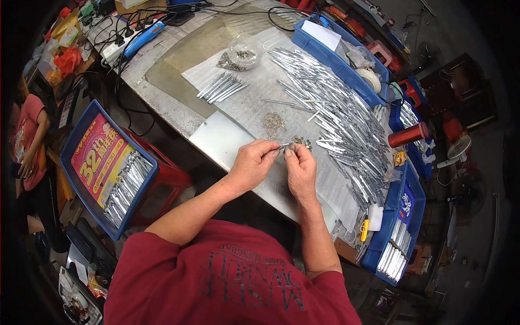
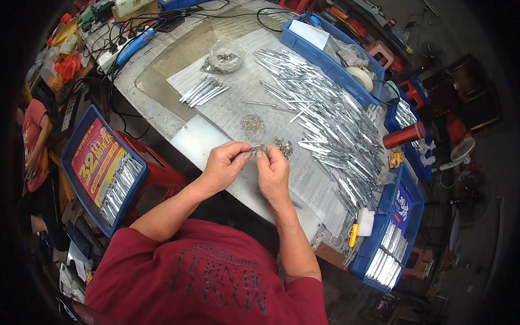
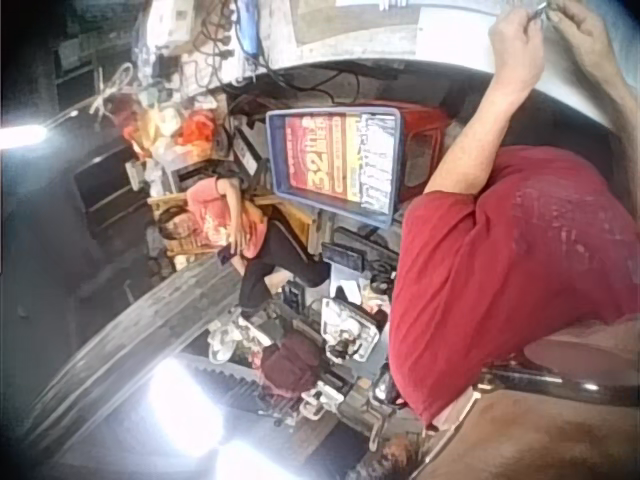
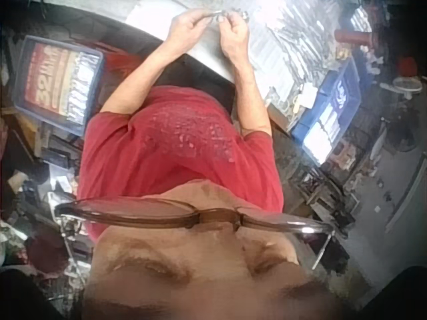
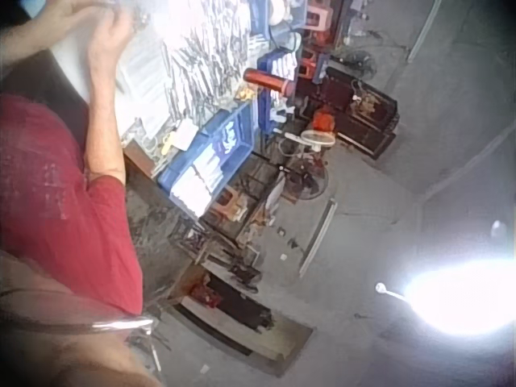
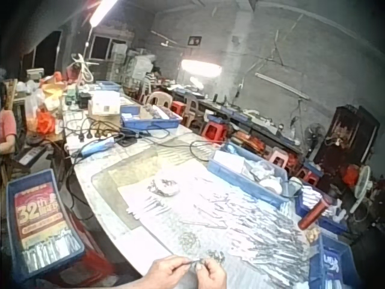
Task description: The person assembles metal components by picking up metal strips and attaching small metal fasteners onto them by hand.
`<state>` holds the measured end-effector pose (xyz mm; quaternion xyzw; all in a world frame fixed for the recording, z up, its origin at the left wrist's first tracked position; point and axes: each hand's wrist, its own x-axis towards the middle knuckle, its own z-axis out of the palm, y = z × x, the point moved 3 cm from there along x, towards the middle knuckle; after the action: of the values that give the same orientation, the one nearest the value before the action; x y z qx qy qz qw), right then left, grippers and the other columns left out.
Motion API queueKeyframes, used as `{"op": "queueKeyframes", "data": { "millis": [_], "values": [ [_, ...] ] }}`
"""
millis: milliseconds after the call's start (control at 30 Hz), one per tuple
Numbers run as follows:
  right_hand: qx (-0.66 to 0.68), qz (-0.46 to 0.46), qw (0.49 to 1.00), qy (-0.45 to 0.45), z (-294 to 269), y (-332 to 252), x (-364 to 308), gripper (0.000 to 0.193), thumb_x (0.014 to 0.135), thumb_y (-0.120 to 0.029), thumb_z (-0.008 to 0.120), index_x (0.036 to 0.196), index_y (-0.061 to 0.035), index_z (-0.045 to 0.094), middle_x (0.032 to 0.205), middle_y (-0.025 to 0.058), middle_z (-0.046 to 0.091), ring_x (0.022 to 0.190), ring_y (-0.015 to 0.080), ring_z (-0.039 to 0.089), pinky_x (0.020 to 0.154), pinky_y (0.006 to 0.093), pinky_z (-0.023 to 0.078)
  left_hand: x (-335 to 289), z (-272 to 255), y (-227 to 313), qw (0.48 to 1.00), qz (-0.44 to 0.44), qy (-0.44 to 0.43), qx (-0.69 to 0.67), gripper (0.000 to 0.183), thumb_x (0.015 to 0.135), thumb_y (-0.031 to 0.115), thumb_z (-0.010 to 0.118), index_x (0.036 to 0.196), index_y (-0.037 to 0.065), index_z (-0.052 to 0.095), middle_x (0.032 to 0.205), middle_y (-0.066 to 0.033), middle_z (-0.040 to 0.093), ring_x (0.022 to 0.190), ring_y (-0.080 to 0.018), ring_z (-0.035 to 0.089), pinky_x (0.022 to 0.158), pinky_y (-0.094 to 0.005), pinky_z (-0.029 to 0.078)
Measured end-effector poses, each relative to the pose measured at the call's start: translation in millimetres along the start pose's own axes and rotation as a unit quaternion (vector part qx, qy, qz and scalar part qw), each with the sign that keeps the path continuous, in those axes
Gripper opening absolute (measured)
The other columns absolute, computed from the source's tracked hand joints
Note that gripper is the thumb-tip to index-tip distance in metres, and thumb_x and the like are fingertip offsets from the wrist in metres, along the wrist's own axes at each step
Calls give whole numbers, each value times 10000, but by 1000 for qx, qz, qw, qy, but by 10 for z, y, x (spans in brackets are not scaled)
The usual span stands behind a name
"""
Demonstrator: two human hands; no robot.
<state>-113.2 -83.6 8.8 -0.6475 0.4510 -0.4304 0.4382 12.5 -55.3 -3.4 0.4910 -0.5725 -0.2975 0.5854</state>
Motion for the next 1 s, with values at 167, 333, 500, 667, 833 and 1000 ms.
{"op": "queueKeyframes", "data": {
  "millis": [167,333,500,667,833,1000],
  "values": [
    [-6,-11,1000,16,10,46,-7,154,827,-119,514,799,33,519,645,42,484,627,87,422,557,255,373,-7,11,31,1000,22,14,13,127,765,-4,559,886,-33,585,716,-95,558,608,-150,513,549,-256,414],
    [-62,-25,997,39,32,37,-26,152,823,-118,516,798,32,521,645,91,499,609,124,453,557,281,388,-43,29,44,998,32,39,22,123,761,-10,558,878,-30,587,708,-104,553,605,-172,516,548,-265,414],
    [-89,-58,993,57,35,43,-29,146,817,-115,524,791,28,519,658,118,518,594,171,478,556,303,398,-63,36,62,998,33,55,21,109,765,-12,553,867,-35,585,701,-103,549,597,-171,514,533,-259,409],
    [-44,-27,997,51,50,59,-32,134,814,-106,531,788,25,516,658,115,518,593,172,479,554,298,398,-80,51,53,998,31,51,23,106,768,-12,550,865,-38,584,691,-104,546,586,-169,511,524,-260,405],
    [-128,-58,989,46,17,59,-28,134,826,-110,530,797,20,519,650,52,502,612,104,446,547,267,387,-93,54,77,996,57,54,51,101,768,-17,548,859,-41,585,683,-102,544,583,-168,513,517,-262,401],
    [0,-4,1000,9,-2,145,-13,168,847,-149,525,827,18,534,675,24,516,629,89,450,566,242,389,-95,53,45,999,3,36,-13,104,789,6,547,872,-43,586,722,-93,564,633,-140,527,556,-244,415]
  ]
}}
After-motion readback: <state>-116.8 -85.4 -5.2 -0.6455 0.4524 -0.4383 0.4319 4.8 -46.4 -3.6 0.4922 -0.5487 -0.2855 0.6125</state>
